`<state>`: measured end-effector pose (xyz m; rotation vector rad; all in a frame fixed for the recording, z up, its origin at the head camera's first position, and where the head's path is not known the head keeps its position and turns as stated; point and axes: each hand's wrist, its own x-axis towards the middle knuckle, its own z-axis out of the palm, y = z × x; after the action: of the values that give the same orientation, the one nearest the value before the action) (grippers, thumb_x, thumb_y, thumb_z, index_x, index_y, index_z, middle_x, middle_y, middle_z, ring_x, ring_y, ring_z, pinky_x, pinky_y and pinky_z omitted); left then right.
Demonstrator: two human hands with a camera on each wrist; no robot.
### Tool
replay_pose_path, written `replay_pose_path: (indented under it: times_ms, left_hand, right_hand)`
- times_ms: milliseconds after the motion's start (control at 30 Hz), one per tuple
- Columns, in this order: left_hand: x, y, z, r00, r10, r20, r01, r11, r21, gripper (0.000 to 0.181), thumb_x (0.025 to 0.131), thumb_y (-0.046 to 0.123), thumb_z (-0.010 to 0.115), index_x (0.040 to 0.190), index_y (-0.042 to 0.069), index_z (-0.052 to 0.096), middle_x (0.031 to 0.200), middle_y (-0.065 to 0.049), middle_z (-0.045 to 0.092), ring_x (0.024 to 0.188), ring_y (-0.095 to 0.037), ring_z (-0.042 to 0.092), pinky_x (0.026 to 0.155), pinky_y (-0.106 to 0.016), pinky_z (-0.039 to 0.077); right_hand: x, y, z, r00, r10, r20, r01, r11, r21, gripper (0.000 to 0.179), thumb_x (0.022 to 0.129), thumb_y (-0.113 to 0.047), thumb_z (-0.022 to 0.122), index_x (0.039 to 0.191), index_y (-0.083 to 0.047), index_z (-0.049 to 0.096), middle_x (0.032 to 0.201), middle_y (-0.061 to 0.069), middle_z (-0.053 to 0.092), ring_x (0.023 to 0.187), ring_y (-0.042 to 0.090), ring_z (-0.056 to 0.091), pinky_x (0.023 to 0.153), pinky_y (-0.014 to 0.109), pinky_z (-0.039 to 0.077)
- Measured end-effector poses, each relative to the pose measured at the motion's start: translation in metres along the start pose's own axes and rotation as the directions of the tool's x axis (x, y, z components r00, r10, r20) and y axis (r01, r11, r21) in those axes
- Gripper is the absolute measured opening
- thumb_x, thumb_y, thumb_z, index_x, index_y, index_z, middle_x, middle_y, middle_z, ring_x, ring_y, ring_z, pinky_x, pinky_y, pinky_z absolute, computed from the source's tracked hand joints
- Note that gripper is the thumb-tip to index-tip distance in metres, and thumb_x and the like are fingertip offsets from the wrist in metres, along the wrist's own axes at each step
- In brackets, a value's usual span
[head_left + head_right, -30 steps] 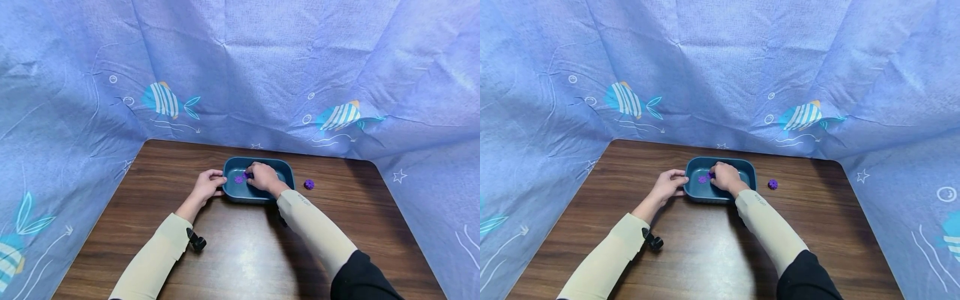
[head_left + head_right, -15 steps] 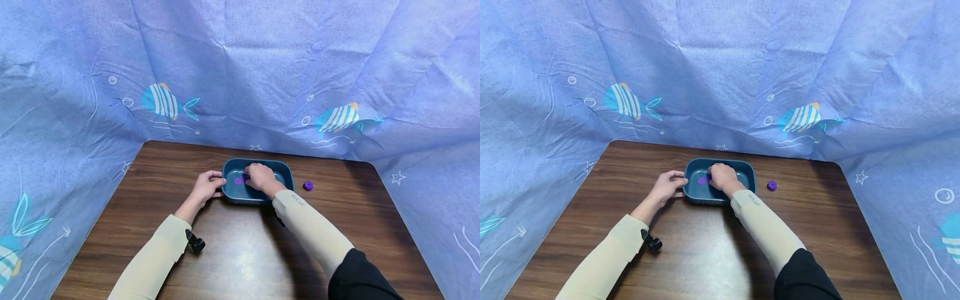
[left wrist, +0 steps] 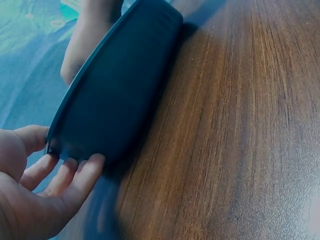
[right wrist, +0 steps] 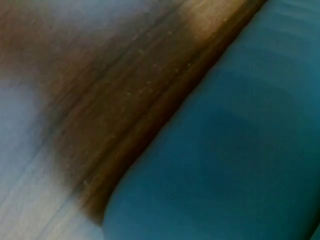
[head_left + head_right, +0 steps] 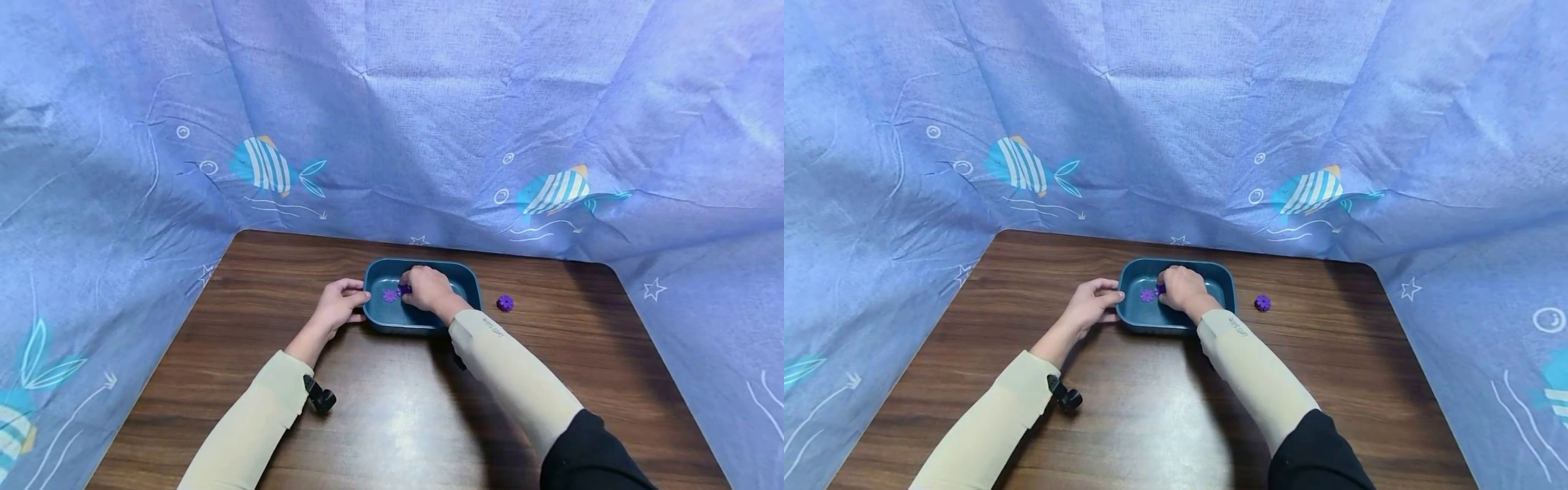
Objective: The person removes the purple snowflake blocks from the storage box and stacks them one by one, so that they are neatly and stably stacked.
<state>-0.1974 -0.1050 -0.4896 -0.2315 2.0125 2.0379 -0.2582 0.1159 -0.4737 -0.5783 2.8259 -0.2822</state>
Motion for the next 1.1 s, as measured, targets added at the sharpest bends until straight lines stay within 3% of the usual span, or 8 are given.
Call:
replay_pose_path:
  times_ms: [300,533,767,1100]
  left_hand:
    - [-0.001,0.002,0.001,1.000,-0.001,-0.002,0.001,1.000,0.004,0.039,0.096,0.006,0.070,0.132,-0.004,0.060,0.111,-0.016,0.065,0.097,-0.032,0.071,0.074,-0.039,0.066]
    - [-0.002,0.003,0.001,1.000,-0.004,-0.002,0.004,1.000,0.012,0.039,0.097,0.007,0.069,0.133,-0.004,0.060,0.112,-0.017,0.065,0.100,-0.034,0.071,0.076,-0.040,0.066]
    - [-0.002,0.001,0.002,1.000,0.001,-0.005,-0.001,1.000,0.014,0.039,0.097,0.006,0.069,0.133,-0.004,0.060,0.110,-0.016,0.065,0.099,-0.032,0.071,0.072,-0.037,0.066]
    - [-0.001,0.001,0.001,1.000,-0.006,-0.006,0.006,1.000,0.009,0.038,0.097,0.007,0.070,0.132,-0.003,0.061,0.109,-0.015,0.065,0.100,-0.032,0.071,0.073,-0.038,0.066]
  right_hand:
    - [-0.006,0.005,-0.004,0.999,-0.051,0.002,0.051,0.998,0.023,0.031,0.096,-0.026,0.074,0.125,-0.017,0.075,0.125,0.004,0.073,0.108,0.020,0.065,0.103,0.044,0.054]
    - [-0.013,0.012,-0.004,0.998,-0.063,0.001,0.062,0.993,0.102,0.031,0.095,-0.026,0.073,0.125,-0.016,0.074,0.123,0.005,0.071,0.100,0.020,0.061,0.099,0.044,0.056]
    - [-0.019,0.023,-0.009,0.993,-0.092,-0.067,0.103,0.980,0.171,0.030,0.094,-0.023,0.075,0.121,-0.011,0.075,0.120,0.007,0.073,0.107,0.020,0.066,0.101,0.044,0.056]
    - [-0.030,0.042,-0.027,0.971,-0.151,-0.188,0.196,0.949,0.249,0.028,0.089,-0.023,0.080,0.114,-0.011,0.077,0.108,0.005,0.072,0.100,0.021,0.066,0.090,0.040,0.058]
